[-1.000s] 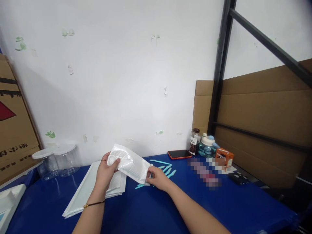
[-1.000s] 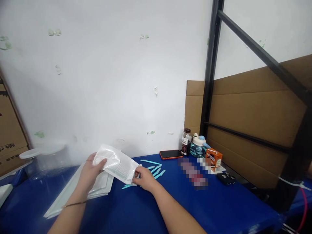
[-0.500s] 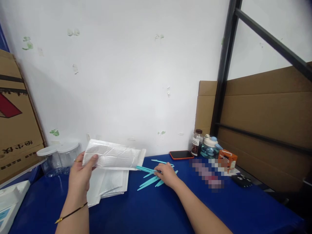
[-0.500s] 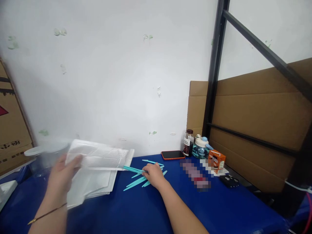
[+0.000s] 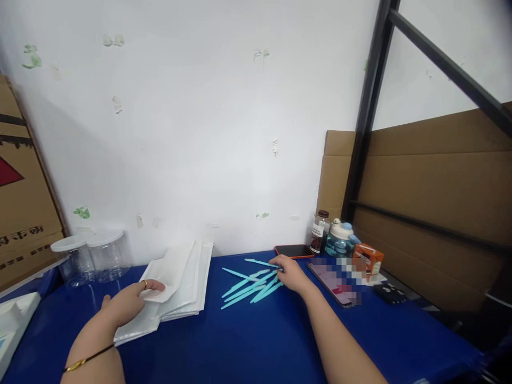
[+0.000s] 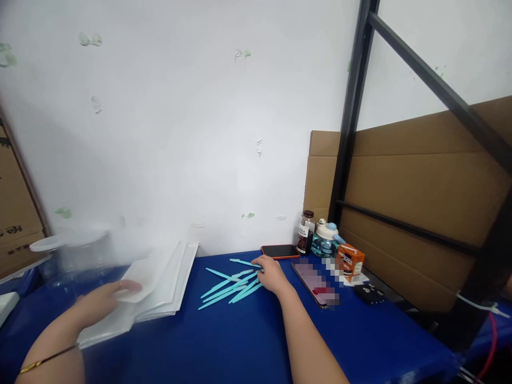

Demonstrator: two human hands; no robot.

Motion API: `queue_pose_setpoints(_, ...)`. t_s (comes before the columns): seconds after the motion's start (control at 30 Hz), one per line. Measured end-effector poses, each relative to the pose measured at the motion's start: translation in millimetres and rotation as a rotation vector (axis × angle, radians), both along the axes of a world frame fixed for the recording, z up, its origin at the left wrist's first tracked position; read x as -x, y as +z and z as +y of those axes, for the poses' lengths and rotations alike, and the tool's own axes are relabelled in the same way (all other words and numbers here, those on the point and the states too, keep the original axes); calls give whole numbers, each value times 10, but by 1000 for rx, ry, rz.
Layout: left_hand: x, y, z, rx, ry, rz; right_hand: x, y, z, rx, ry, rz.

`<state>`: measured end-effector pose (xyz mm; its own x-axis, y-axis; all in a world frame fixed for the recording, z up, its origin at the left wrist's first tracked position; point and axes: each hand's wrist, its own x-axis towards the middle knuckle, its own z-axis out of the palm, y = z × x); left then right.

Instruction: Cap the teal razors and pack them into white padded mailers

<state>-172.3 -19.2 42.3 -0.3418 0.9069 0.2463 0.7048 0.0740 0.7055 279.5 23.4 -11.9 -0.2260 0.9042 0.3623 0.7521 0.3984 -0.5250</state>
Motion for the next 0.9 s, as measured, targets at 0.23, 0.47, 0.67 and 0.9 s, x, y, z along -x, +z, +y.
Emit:
queue_pose_setpoints(0.23, -694, 284, -154, 10, -398, 252, -2, -183, 142, 82, -3, 11)
queue_pose_setpoints(0.47, -1985, -437, 156, 199, -678, 426, 91, -291, 208, 256, 67, -8)
queue_pose_setpoints(0.67, -1980, -590, 158, 157, -626, 475, 137, -201, 100, 259, 303, 76)
queue_pose_setpoints(0.9, -1951, -406, -51, 139, -715, 444, 338, -102, -154, 294, 361, 99)
